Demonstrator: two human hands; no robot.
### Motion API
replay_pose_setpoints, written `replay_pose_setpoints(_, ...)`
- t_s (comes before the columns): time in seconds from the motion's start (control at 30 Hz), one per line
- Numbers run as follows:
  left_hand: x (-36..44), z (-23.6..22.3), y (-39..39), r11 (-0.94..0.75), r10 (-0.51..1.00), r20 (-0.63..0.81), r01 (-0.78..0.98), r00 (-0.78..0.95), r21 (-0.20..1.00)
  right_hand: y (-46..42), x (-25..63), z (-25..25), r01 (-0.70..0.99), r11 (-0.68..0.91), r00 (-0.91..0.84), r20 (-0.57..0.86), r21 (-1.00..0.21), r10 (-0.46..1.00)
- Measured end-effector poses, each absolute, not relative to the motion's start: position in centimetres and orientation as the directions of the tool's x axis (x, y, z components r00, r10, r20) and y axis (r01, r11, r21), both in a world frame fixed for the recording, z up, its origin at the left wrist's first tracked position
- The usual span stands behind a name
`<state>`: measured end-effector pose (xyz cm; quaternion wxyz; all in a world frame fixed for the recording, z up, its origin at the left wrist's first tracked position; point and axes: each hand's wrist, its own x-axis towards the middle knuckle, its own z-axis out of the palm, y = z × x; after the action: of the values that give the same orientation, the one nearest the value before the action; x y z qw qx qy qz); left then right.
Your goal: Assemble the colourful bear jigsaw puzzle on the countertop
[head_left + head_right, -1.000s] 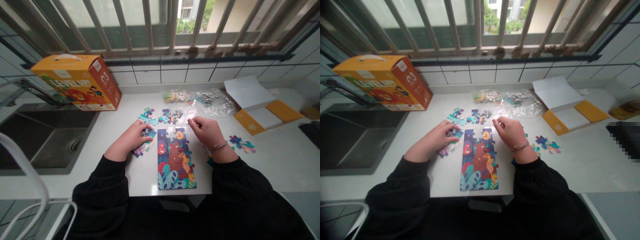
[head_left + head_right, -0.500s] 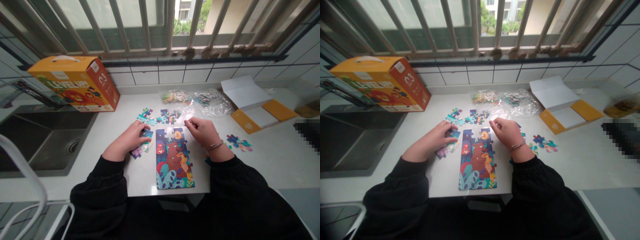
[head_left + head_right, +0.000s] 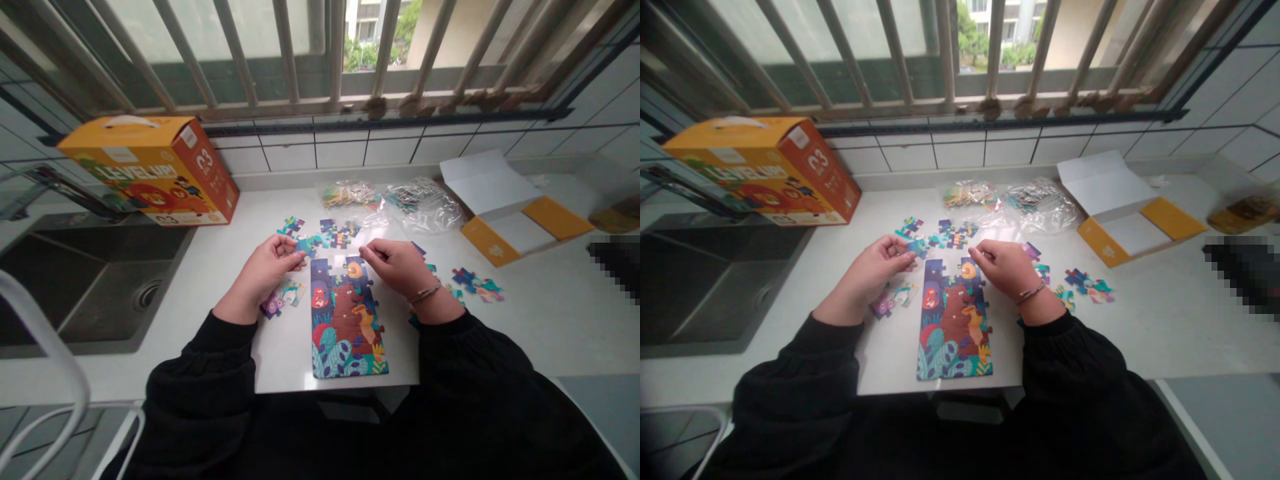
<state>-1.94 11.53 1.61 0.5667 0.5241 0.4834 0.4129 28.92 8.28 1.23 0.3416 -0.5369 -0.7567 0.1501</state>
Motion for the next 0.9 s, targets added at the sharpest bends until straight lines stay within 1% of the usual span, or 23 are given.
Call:
replay_pose_setpoints(0.1, -0.2, 1.4, 10.8, 0.134, 0.956, -0.123, -0.022, 0.266, 0.991, 8.3, 28.3, 1.1, 0.642, 0.438, -0.24, 0.377, -0.63, 0.895)
replay_pose_setpoints(0.23, 1.4, 1.1, 10.0, 0.102, 0.941, -0.094, -0.009, 0.324, 0.995, 8.3, 27.6, 0.8, 0.529, 0.516, -0.306, 0.415, -0.674, 0.857)
replay_pose_setpoints(0.37, 2.3, 0.7, 9.6, 0.114, 0.939, -0.106, -0.006, 0.326, 0.993, 8.4, 27.1, 0.4, 0.482, 0.589, -0.382, 0.45, -0.649, 0.807)
replay_pose_setpoints(0.5, 2.8, 0.2, 9.4, 0.13, 0.942, -0.105, -0.058, 0.319, 0.99, 8.5, 26.8, 0.1, 0.494, 0.638, -0.402, 0.496, -0.59, 0.77)
replay_pose_setpoints(0.77, 3.0, 0.2, 9.1, 0.187, 0.923, -0.14, -0.1, 0.359, 0.977, 8.4, 26.9, 0.0, 0.53, 0.655, -0.447, 0.48, -0.538, 0.755)
replay_pose_setpoints(0.83, 2.8, 0.5, 9.2, 0.135, 0.942, -0.11, -0.059, 0.317, 0.989, 8.4, 27.1, 0.1, 0.564, 0.639, -0.422, 0.482, -0.523, 0.768)
replay_pose_setpoints(0.9, 2.4, 1.0, 9.4, -0.005, 0.971, -0.013, 0.072, 0.24, 0.997, 8.5, 27.3, 0.2, 0.611, 0.599, -0.378, 0.474, -0.518, 0.796)
